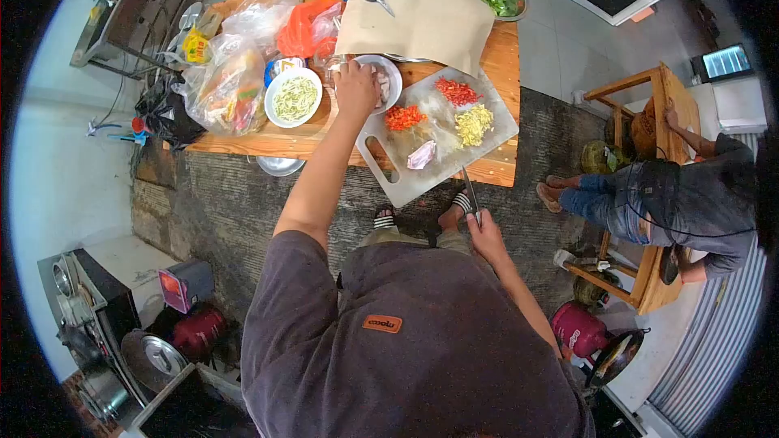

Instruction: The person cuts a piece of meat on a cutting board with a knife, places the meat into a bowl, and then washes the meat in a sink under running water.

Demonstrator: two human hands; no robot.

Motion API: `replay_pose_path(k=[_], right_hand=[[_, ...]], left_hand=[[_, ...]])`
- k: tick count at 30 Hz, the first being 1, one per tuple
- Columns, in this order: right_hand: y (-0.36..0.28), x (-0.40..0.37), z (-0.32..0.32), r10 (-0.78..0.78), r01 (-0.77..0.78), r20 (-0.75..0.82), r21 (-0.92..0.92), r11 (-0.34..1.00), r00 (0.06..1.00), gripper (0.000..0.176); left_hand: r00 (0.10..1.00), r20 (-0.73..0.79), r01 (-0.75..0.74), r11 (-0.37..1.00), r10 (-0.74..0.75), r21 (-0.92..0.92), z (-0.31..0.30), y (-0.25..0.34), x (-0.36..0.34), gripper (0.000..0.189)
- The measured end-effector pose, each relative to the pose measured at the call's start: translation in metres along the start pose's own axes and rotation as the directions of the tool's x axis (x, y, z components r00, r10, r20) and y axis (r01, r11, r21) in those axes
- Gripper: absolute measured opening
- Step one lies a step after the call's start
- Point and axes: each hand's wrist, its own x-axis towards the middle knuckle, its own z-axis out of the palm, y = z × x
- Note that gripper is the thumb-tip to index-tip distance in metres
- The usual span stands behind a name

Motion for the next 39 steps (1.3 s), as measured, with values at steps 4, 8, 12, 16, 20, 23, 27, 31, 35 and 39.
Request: replay_pose_path(k=[4,8,12,16,20,23,27,31,35,39], right_hand=[[0.001,-0.004,0.001,-0.029,0.029,-0.020,0.022,0.999,0.999,0.035],[-0.006,-0.009,-0.002,-0.022,0.023,-0.033,0.007,1.000,0.999,0.036],[-0.002,-0.003,-0.003,-0.027,0.026,-0.038,-0.017,1.000,0.999,0.038],[-0.010,0.001,-0.007,0.083,-0.085,0.023,0.094,0.992,0.996,0.039],[-0.004,0.003,-0.002,-0.035,0.038,-0.055,0.046,0.998,0.998,0.038],[-0.013,0.003,-0.006,0.011,-0.011,-0.008,0.075,0.997,1.000,0.038],[-0.026,-0.002,-0.011,0.052,-0.058,0.046,0.131,0.990,0.998,0.039],[0.003,0.006,0.007,-0.016,0.017,-0.015,0.072,0.997,1.000,0.040],[-0.006,0.006,0.002,-0.010,0.010,0.001,0.040,0.999,1.000,0.042],[-0.007,0.007,0.004,0.023,-0.027,0.045,0.097,0.995,0.999,0.043]], left_hand=[[0.992,0.026,-0.123,0.992,0.124,-0.037,-0.012,0.011,-0.007,0.032],[0.984,0.130,-0.130,0.991,0.125,0.028,0.001,0.020,-0.011,0.042],[0.954,0.287,-0.110,0.992,0.086,0.069,0.006,0.025,-0.004,0.047],[0.924,0.381,-0.070,0.994,0.032,0.084,0.014,0.027,-0.002,0.049],[0.894,0.447,-0.014,0.995,-0.033,0.103,0.010,0.034,0.003,0.051],[0.910,0.409,0.057,0.998,-0.063,0.028,0.013,0.039,0.001,0.056],[0.931,0.358,0.094,0.995,-0.077,-0.032,0.016,0.040,-0.003,0.066],[0.921,0.385,0.080,0.996,-0.060,-0.036,0.006,0.037,-0.005,0.078],[0.938,0.347,0.047,0.996,-0.019,-0.075,0.007,0.034,-0.012,0.081],[0.958,0.286,0.017,0.996,0.010,-0.091,0.014,0.030,-0.021,0.073]])
